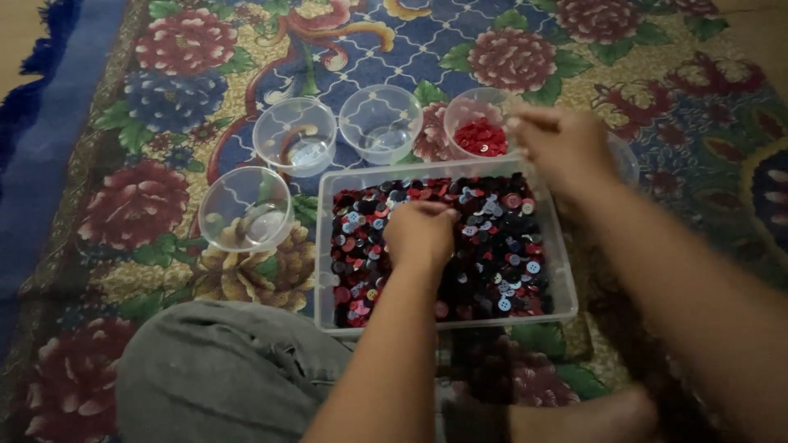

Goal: Sorting a large quantity of mixed buttons into separate containers by color and type.

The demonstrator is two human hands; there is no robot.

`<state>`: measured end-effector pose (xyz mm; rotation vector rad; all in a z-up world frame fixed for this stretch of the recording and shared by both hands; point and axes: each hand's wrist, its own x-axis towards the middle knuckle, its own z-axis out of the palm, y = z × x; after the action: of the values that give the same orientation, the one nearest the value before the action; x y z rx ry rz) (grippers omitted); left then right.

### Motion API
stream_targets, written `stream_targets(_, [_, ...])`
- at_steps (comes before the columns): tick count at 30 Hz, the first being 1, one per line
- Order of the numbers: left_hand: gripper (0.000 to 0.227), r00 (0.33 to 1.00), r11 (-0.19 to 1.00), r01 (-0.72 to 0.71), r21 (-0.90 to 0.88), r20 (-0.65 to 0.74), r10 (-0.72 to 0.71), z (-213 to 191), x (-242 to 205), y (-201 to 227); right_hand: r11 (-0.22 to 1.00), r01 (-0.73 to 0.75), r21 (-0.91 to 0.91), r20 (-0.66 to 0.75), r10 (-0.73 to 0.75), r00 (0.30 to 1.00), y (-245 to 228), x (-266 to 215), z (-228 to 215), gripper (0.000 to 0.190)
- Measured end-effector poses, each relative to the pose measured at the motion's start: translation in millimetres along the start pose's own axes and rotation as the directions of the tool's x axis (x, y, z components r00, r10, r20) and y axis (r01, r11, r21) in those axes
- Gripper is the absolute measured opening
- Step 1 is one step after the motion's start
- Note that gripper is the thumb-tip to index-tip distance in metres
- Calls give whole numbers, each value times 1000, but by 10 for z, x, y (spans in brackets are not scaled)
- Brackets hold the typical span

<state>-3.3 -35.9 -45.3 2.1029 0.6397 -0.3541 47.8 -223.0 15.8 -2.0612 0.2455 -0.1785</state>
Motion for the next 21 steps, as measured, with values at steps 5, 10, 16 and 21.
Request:
stream_targets(5, [26, 984, 983, -178, 40, -4, 179, 115, 31, 660, 987, -17, -158, 5, 18, 1000, 364, -399, 184, 23])
stream_targets(10, [33, 994, 888, -108, -447, -33, 105, -10, 64, 779, 915, -99, -390, 27, 119, 993, 418, -794, 234, 25])
stream_targets(16, [26, 972, 969, -233, 78, 52, 229, -72, -61, 208, 843, 87, -531, 192, 20, 981, 538, -810, 326, 19])
stream_targets(21, [25, 943, 902, -332, 275, 93, 319, -143, -384, 224, 843, 41, -536, 179, 66, 982, 536, -776, 356, 22])
